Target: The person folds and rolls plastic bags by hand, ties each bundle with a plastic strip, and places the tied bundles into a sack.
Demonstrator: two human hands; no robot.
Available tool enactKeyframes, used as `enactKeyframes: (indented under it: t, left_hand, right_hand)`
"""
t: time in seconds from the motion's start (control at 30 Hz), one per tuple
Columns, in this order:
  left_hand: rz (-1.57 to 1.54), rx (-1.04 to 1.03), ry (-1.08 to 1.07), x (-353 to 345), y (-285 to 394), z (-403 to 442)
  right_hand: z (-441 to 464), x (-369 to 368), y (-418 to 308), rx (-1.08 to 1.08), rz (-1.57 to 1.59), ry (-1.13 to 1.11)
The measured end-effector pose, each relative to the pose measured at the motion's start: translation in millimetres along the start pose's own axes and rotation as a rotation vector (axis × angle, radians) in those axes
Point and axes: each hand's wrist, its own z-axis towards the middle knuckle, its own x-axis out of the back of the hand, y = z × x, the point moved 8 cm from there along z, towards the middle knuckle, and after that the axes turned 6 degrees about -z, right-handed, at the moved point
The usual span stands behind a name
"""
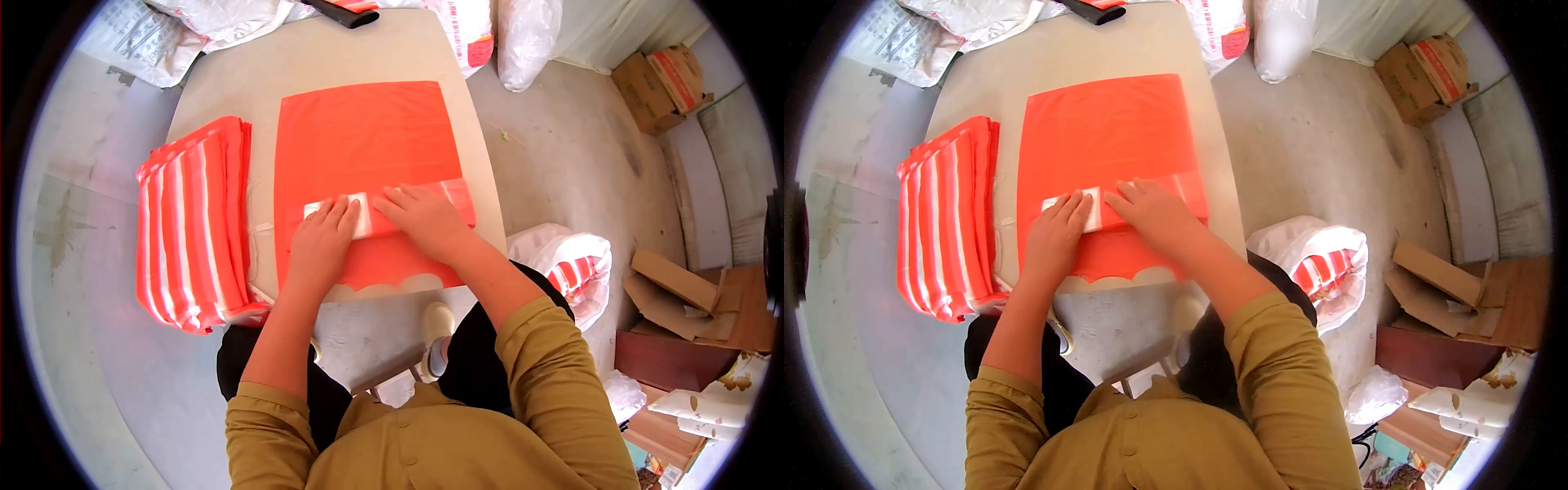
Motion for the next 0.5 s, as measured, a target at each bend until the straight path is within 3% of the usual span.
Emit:
enactKeyframes:
  t: [0.27, 0.5]
  left_hand:
    - [-0.018, 0.091, -0.067, 5, -26, -19]
    - [-0.012, 0.082, -0.109, 10, -23, -27]
  right_hand:
    - [-4, 8, 18, -0.005, 0.028, -0.076]
    - [-17, 20, 36, -0.140, -0.016, -0.149]
